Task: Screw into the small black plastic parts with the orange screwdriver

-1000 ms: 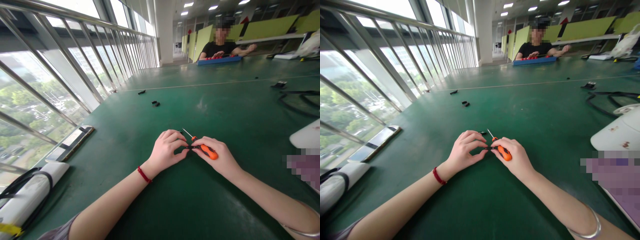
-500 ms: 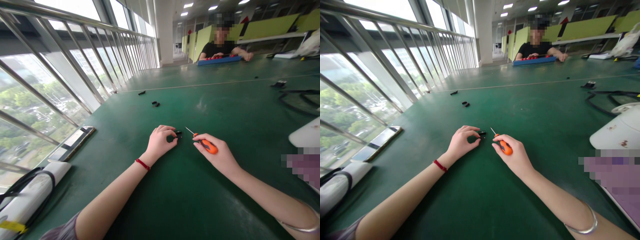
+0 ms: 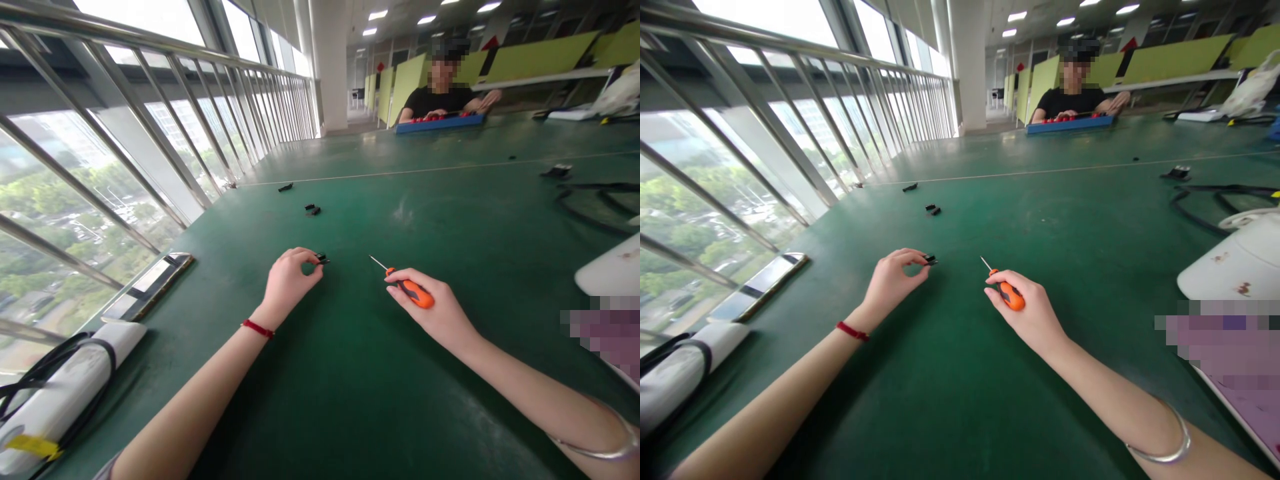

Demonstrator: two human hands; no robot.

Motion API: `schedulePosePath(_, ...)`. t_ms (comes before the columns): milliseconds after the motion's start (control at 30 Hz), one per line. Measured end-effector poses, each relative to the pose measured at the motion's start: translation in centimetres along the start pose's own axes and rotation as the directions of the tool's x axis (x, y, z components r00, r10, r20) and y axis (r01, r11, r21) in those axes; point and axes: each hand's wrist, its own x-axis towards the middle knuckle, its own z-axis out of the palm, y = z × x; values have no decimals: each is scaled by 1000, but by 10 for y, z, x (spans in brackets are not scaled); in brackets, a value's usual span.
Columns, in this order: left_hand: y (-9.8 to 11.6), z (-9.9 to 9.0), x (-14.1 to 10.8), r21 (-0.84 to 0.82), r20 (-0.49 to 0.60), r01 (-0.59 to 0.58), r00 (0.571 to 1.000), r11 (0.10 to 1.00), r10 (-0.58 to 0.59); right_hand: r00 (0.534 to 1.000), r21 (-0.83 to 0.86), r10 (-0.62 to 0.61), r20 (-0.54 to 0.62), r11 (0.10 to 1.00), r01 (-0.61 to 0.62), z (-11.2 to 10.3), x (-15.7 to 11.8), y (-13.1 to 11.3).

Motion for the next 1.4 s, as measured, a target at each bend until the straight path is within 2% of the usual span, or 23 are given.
schedulePosePath(100,-42,-34,-11,134,-101,198,977,971,-185,1000,3,-7,8,1000,7,0,0,0)
schedulePosePath(200,-83,-70,-26,305,-193,433,900,848,-390,1000,3,-3,13,1000,3,0,-1,0)
schedulePosePath(267,-105,-89,-34,387,-242,509,861,769,-448,1000,7,11,18,1000,-11,1,-1,1)
schedulePosePath(400,-134,-108,-44,407,-349,680,733,610,-585,999,20,20,26,1000,-21,1,-1,3)
schedulePosePath(433,-138,-110,-45,402,-349,692,721,599,-599,1000,21,19,25,1000,-20,1,-1,3)
schedulePosePath(633,-146,-107,-46,397,-290,724,682,564,-671,999,8,23,25,1000,-23,1,-1,2)
schedulePosePath(800,-145,-111,-46,351,-311,737,674,578,-670,999,13,31,37,999,-32,0,0,2)
schedulePosePath(967,-150,-117,-47,181,-419,797,593,576,-688,998,17,37,50,999,-38,0,0,3)
schedulePosePath(1100,-153,-117,-49,85,-397,817,553,571,-732,998,9,32,50,999,-32,0,0,3)
schedulePosePath(1167,-153,-117,-50,65,-375,817,552,573,-745,998,5,26,49,1000,-26,0,0,3)
schedulePosePath(1400,-156,-118,-50,94,-340,796,590,597,-733,998,-9,28,53,1000,-27,1,0,3)
